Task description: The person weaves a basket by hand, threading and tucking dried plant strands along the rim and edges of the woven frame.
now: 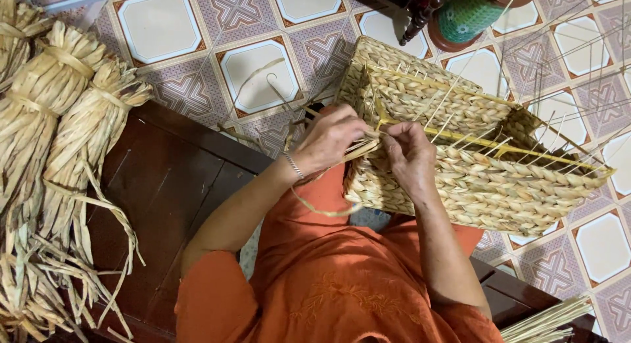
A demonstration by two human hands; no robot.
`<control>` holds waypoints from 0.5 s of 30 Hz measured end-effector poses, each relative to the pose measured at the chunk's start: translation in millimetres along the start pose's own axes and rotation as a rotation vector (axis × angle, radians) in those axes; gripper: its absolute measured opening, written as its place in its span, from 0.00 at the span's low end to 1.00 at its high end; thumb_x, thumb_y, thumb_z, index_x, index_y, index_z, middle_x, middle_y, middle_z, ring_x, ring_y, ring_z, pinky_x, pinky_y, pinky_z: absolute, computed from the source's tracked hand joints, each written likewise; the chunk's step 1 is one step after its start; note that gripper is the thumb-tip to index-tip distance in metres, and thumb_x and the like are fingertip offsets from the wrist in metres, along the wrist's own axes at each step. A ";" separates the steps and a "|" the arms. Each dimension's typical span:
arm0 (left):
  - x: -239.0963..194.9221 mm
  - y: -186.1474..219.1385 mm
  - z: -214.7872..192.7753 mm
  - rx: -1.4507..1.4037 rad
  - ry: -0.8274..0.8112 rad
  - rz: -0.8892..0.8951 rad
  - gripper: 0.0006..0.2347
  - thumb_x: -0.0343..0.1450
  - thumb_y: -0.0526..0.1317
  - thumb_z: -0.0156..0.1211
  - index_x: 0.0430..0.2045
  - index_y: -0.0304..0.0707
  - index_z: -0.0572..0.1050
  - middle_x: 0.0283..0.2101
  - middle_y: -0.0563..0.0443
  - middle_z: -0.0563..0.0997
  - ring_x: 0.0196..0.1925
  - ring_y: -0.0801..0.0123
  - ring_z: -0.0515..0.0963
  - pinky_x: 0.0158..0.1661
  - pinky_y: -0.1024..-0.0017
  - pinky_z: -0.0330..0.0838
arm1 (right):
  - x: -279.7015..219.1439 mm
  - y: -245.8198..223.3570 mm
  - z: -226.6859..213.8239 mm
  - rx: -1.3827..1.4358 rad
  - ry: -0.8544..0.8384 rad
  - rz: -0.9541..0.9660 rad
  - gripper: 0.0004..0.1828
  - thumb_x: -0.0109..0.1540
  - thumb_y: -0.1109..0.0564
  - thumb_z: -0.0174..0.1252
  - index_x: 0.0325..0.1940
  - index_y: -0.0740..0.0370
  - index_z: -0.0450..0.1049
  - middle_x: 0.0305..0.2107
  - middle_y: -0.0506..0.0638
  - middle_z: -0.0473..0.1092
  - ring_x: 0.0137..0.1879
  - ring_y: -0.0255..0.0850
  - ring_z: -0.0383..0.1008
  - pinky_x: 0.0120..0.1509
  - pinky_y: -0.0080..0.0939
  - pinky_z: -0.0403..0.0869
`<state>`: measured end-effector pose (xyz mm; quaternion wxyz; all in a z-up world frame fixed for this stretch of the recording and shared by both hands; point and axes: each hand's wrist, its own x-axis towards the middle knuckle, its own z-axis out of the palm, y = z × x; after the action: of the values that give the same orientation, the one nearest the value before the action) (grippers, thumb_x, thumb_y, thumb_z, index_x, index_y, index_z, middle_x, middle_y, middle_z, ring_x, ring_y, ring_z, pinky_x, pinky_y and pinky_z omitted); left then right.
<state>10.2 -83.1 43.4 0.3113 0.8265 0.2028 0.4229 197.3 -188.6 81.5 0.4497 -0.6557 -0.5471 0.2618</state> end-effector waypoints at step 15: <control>1.6 16.0 8.4 0.287 0.127 0.109 0.08 0.68 0.41 0.69 0.28 0.36 0.77 0.36 0.50 0.75 0.43 0.58 0.74 0.43 0.58 0.72 | 9.0 -9.1 6.8 -0.325 0.122 -0.174 0.02 0.64 0.64 0.66 0.40 0.67 0.81 0.29 0.52 0.79 0.31 0.34 0.79 0.34 0.34 0.79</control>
<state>19.2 -96.6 51.5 0.1533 0.8439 0.2352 0.4572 189.6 -178.0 87.6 0.3913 -0.6844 -0.6086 0.0900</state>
